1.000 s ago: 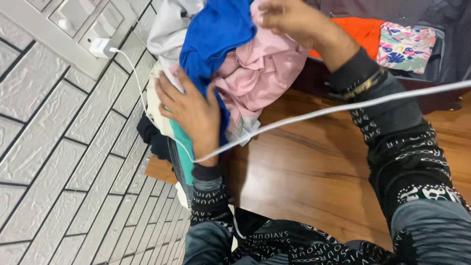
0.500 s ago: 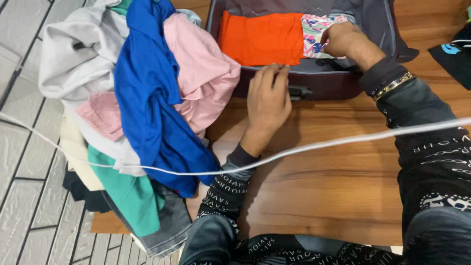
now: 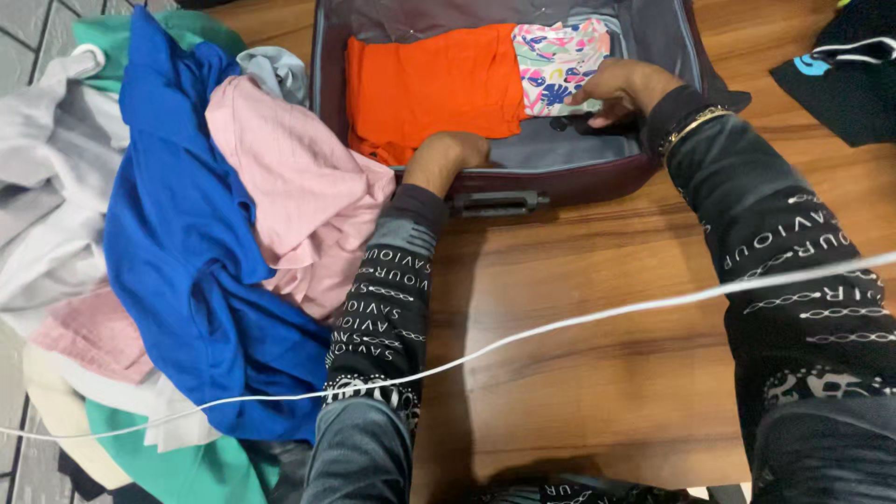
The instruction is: The person picks up, folds, and organizes various items of clothing including a white shirt, a beige cloth, a green garment, and a pink shirt, then places them into a suitcase.
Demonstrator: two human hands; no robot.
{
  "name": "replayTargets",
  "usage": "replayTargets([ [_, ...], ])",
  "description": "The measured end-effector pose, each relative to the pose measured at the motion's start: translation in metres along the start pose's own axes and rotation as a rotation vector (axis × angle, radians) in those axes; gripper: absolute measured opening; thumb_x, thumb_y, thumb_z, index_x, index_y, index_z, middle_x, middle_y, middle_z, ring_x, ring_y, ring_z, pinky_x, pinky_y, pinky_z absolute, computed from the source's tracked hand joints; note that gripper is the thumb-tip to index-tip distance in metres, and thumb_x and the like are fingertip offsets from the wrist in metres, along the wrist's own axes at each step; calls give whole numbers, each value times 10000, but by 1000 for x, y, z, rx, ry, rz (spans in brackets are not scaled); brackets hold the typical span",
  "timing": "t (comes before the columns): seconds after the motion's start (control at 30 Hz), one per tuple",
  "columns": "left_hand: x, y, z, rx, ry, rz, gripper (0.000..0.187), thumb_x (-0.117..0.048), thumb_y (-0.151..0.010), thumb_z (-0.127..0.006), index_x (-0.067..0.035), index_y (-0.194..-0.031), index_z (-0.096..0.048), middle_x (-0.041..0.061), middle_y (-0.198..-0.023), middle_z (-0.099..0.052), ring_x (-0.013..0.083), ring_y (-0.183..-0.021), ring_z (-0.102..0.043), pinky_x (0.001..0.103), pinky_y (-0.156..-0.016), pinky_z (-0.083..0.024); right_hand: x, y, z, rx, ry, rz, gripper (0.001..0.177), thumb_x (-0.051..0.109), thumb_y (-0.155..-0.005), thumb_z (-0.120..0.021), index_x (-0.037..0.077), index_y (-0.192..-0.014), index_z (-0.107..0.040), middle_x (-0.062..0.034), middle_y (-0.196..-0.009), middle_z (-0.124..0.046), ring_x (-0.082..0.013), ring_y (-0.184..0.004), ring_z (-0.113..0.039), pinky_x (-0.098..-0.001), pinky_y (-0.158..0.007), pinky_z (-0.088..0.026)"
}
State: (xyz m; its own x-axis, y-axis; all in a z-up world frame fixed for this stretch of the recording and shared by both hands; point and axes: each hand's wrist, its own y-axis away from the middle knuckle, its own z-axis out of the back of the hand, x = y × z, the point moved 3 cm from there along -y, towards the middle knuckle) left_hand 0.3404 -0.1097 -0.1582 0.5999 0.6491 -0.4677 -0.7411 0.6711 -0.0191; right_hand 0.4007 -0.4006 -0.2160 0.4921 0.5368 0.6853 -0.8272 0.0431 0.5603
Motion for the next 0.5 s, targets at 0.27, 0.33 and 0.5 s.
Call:
replayTargets([
  [0.27,0,23,-18,327,-85,264,570,-359,-897,-715,-108,-1402,-631,176,-1364,-668,343,-1265,-643,412,-1048,-507,-34,-75,25,-104,197,164,336,190,-806,-905,9,-1026,-727,-169,-789,-688,-449,-801,-657,-419,-528,-426],
  [0.33,-2,25,-21,260,-21,138,655,-387,-861,-752,-87,-1412,-566,173,-1387,-612,364,-1255,-598,412,-1024,-482,-33,-80,24,-202,393,227,428,270,-772,-950,3,-1033,-741,-187,-806,-691,-485,-825,-667,-444,-554,-442],
  [0.5,5,22,-27,218,-31,141,668,-401,-868,-746,-88,-1423,-547,181,-1388,-596,376,-1258,-582,419,-1028,-467,-15,-74,27,-396,603,18,452,264,-691,-917,-25,-1017,-795,-191,-949,-770,-287,-824,-750,-416,-709,-598],
])
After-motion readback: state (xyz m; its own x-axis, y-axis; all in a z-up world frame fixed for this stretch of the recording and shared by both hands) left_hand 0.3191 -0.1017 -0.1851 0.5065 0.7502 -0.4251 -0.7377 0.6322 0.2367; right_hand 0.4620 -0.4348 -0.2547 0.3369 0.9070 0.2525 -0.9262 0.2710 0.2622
